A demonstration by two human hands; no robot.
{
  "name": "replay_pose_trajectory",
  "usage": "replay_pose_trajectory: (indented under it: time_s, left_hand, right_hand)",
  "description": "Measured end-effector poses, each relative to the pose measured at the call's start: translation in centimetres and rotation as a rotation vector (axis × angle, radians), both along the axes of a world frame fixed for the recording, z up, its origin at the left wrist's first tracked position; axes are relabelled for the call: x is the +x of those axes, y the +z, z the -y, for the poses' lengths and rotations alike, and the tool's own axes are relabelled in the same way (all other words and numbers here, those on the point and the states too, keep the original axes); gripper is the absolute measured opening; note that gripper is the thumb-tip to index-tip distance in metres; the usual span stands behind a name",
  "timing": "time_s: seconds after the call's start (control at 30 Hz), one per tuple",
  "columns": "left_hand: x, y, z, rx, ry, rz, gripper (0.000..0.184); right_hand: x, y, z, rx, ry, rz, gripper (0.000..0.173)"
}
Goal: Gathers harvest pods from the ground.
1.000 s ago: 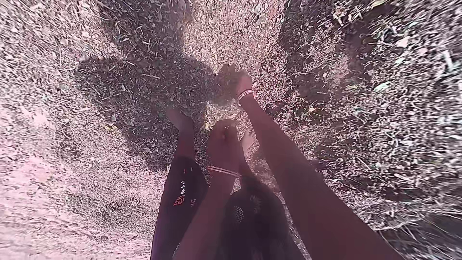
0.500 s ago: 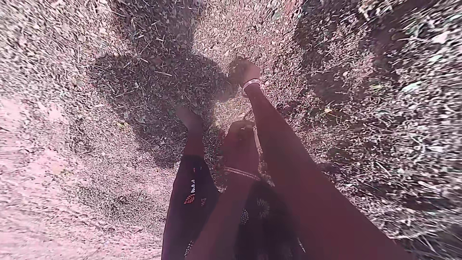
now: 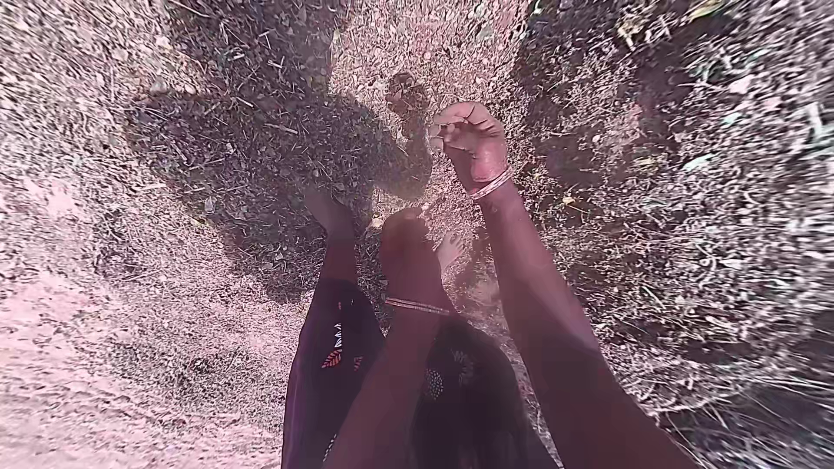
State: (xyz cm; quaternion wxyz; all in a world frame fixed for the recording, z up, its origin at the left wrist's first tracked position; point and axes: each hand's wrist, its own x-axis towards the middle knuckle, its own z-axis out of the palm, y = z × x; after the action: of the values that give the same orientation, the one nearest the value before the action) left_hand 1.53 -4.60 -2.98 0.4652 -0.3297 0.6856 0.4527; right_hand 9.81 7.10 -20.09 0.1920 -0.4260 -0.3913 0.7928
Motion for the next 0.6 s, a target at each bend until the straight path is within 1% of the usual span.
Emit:
replay_pose_trajectory:
  time_s: [0.03, 0.1, 0.13, 0.17, 0.2, 0.23, 0.27, 0.3, 0.33, 0.37, 0.43, 0.47, 0.53, 0.57, 0.6]
  left_hand:
    - [-0.1, -0.1, 0.1, 0.001, 0.039, 0.006, 0.025]
    - [-0.7, -0.5, 0.4, 0.007, 0.093, 0.033, 0.035]
    - [-1.0, -0.7, 0.5, 0.023, 0.11, 0.044, 0.04]
    - [-1.4, -0.8, 0.6, 0.061, 0.131, 0.06, 0.045]
    - [-1.8, -0.8, 0.7, 0.104, 0.153, 0.079, 0.047]
    - [-2.0, -0.9, 0.8, 0.149, 0.162, 0.094, 0.043]
    - [-2.1, -1.0, 0.6, 0.197, 0.16, 0.101, 0.036]
    - [-2.1, -1.0, 0.5, 0.261, 0.164, 0.107, 0.032]
    - [-2.1, -1.0, 0.3, 0.332, 0.17, 0.12, 0.031]
    - [-2.0, -0.9, 0.3, 0.396, 0.184, 0.143, 0.031]
    - [-1.9, -0.8, 0.4, 0.487, 0.219, 0.196, 0.033]
    - [-2.0, -0.8, 0.4, 0.522, 0.242, 0.214, 0.033]
    - [-2.1, -1.1, 0.5, 0.569, 0.323, 0.228, 0.034]
    - [-2.3, -1.3, 0.5, 0.586, 0.372, 0.232, 0.035]
    - [-2.5, -1.5, 0.4, 0.608, 0.413, 0.238, 0.037]
  right_hand:
    - [-0.1, 1.7, 0.0, -0.008, 0.105, -0.129, 0.03]
    - [-0.7, 4.9, 0.1, -0.088, 0.312, -0.372, 0.031]
    - [-1.0, 5.8, 0.2, -0.107, 0.356, -0.4, 0.033]
    - [-1.2, 6.1, 0.3, -0.109, 0.334, -0.346, 0.036]
    - [-1.5, 5.7, 0.3, -0.104, 0.259, -0.231, 0.037]
    - [-2.0, 4.4, 0.1, -0.075, 0.171, -0.067, 0.035]
    - [-2.7, 2.5, -0.6, -0.016, 0.109, 0.114, 0.03]
    - [-3.5, 0.4, -1.5, 0.05, 0.096, 0.292, 0.023]
    - [-4.4, -1.8, -2.8, 0.115, 0.157, 0.457, 0.025]
    - [-5.3, -3.8, -4.1, 0.166, 0.269, 0.592, 0.03]
    - [-7.5, -6.8, -6.3, 0.281, 0.553, 0.827, 0.039]
    - [-8.7, -7.7, -7.3, 0.336, 0.694, 0.927, 0.048]
    - [-10.4, -10.2, -8.6, 0.416, 0.858, 1.063, 0.063]
    - [-10.9, -11.5, -9.0, 0.439, 0.921, 1.116, 0.069]
    - [-11.2, -12.3, -9.2, 0.45, 0.994, 1.159, 0.071]
